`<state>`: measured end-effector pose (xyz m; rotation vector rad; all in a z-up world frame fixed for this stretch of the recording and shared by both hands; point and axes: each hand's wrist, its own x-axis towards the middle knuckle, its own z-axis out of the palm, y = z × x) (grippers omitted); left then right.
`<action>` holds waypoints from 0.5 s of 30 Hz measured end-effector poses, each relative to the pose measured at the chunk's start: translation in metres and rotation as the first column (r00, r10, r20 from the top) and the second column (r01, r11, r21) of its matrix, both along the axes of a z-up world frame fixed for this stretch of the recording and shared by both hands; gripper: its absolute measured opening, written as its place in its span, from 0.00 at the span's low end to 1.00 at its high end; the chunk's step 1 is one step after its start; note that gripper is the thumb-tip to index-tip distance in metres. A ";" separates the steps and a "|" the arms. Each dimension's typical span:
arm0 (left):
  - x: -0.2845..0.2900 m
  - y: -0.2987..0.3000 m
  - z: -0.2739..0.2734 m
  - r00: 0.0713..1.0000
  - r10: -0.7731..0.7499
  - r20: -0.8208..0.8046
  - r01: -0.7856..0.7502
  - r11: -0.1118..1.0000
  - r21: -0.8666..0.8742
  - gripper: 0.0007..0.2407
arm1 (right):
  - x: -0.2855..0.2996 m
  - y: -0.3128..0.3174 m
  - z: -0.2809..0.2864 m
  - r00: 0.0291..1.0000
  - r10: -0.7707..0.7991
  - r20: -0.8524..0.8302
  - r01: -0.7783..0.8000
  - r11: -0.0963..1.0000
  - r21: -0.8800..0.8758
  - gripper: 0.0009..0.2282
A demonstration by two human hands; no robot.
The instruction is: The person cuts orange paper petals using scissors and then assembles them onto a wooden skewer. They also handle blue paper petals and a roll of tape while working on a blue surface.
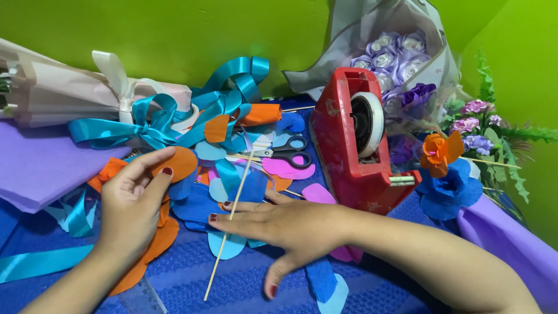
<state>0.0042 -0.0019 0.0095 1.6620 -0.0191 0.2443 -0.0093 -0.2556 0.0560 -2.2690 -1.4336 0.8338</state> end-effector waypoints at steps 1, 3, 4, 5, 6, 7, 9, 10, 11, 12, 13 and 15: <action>-0.001 0.001 -0.002 1.000 0.002 0.001 -0.002 1.000 0.001 0.14 | -0.001 0.003 -0.008 1.000 0.002 0.001 -0.002 1.000 0.001 0.49; -0.002 0.002 -0.005 0.995 0.062 0.083 -0.059 0.998 -0.032 0.17 | -0.004 0.009 -0.023 0.935 -0.212 0.284 0.119 0.943 0.312 0.33; -0.003 0.001 -0.004 0.995 0.061 0.083 -0.059 0.998 -0.031 0.17 | -0.005 0.010 -0.024 0.935 -0.213 0.284 0.119 0.942 0.313 0.33; -0.004 0.000 -0.002 0.981 0.069 0.183 -0.065 0.997 -0.030 0.18 | -0.005 0.011 -0.025 0.912 -0.286 0.295 0.157 0.906 0.393 0.27; -0.005 -0.001 -0.001 0.957 0.076 0.281 -0.070 0.997 -0.030 0.18 | -0.006 0.013 -0.027 0.884 -0.358 0.300 0.189 0.861 0.472 0.21; -0.005 0.000 -0.005 0.957 0.075 0.281 -0.069 0.997 -0.029 0.18 | -0.007 0.013 -0.027 0.884 -0.359 0.300 0.190 0.861 0.472 0.21; -0.004 0.002 -0.013 0.889 0.065 0.454 -0.063 0.998 -0.020 0.17 | -0.006 0.012 -0.026 0.814 -0.503 0.291 0.244 0.750 0.615 0.16; -0.008 0.001 -0.009 0.889 0.068 0.453 -0.066 0.998 -0.022 0.17 | -0.006 0.012 -0.026 0.815 -0.500 0.291 0.242 0.752 0.613 0.16; -0.012 0.000 -0.006 0.862 0.051 0.504 -0.063 0.998 0.007 0.17 | -0.006 0.012 -0.025 0.785 -0.562 0.260 0.260 0.680 0.685 0.13; -0.016 -0.001 -0.003 0.833 0.033 0.552 -0.064 0.997 0.037 0.17 | -0.006 0.012 -0.024 0.755 -0.617 0.222 0.271 0.602 0.751 0.10; -0.019 -0.001 0.000 0.834 0.037 0.551 -0.068 0.997 0.037 0.17 | -0.006 0.011 -0.023 0.758 -0.614 0.221 0.270 0.603 0.750 0.10; -0.026 0.000 0.006 0.789 -0.025 0.614 -0.026 0.997 0.074 0.19 | -0.008 0.011 -0.023 0.667 -0.698 0.262 0.278 0.559 0.781 0.12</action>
